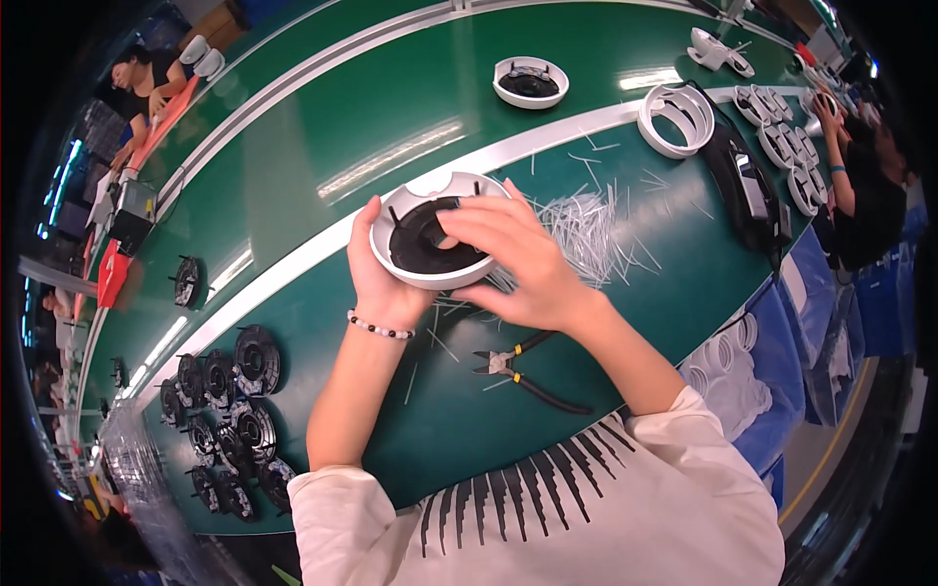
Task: Assembling the internal and external components of circular LED light fixtures on a production line.
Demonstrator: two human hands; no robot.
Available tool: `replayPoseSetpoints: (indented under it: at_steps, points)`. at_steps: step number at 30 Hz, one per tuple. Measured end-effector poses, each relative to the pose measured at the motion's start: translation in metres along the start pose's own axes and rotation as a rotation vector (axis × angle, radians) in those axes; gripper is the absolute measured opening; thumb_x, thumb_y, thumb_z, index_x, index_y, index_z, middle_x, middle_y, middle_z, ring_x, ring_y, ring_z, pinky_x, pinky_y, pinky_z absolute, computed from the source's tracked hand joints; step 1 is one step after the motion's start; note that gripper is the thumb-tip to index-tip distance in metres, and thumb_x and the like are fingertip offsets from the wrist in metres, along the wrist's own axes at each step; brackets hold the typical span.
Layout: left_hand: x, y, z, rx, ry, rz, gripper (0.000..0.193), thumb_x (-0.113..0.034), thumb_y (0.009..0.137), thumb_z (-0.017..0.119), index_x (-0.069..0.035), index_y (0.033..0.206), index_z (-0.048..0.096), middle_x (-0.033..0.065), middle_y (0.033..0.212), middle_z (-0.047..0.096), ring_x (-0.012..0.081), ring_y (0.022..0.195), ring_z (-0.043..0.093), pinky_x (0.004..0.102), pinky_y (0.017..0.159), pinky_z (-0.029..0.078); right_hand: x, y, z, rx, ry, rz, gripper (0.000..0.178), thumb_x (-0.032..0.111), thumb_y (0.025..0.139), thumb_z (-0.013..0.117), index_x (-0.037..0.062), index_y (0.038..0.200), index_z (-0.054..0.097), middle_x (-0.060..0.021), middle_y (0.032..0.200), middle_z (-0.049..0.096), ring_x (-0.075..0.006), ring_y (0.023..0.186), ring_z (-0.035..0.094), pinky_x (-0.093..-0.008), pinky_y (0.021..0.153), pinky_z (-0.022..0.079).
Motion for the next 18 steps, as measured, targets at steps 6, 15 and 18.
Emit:
replayPoseSetpoints:
  at_steps: [6,15,18]
  points:
    - [0.022,-0.006,-0.005,0.082,0.009,-0.207,0.054,-0.047,0.083,0.036,0.002,0.103,0.050,0.0158,0.098,0.057,0.0262,0.087,0.059,0.0361,0.072,0.051,0.005,0.006,-0.018,-0.081,0.050,-0.061,0.035,0.010,0.054,0.075,0.0059,0.086,0.060,-0.0064,0.087,0.063,-0.0227,0.083,0.060,-0.0460,0.089,0.040]
    - [0.021,0.003,-0.006,0.195,-0.109,-0.308,0.049,-0.037,0.084,0.036,0.005,0.107,0.048,0.0180,0.104,0.056,0.0273,0.093,0.057,0.0369,0.080,0.049,-0.004,0.008,-0.030,-0.092,0.021,-0.025,0.050,0.016,0.053,0.077,0.0044,0.097,0.059,-0.0098,0.098,0.061,-0.0257,0.095,0.057,-0.0411,0.089,0.041]
    - [-0.014,0.019,-0.026,0.169,0.002,-0.167,0.046,-0.030,0.083,0.037,0.006,0.111,0.045,0.0190,0.112,0.051,0.0289,0.103,0.052,0.0384,0.091,0.041,-0.025,0.008,-0.046,-0.083,-0.018,0.099,0.068,0.024,0.051,0.079,0.0052,0.110,0.051,-0.0103,0.124,0.046,-0.0317,0.117,0.038,-0.0392,0.096,0.033]
Point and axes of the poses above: each hand's wrist, its own y-axis towards the middle knuckle, its own z-axis out of the palm, x = y × z, the point moved 9 cm from there along y, towards the middle knuckle
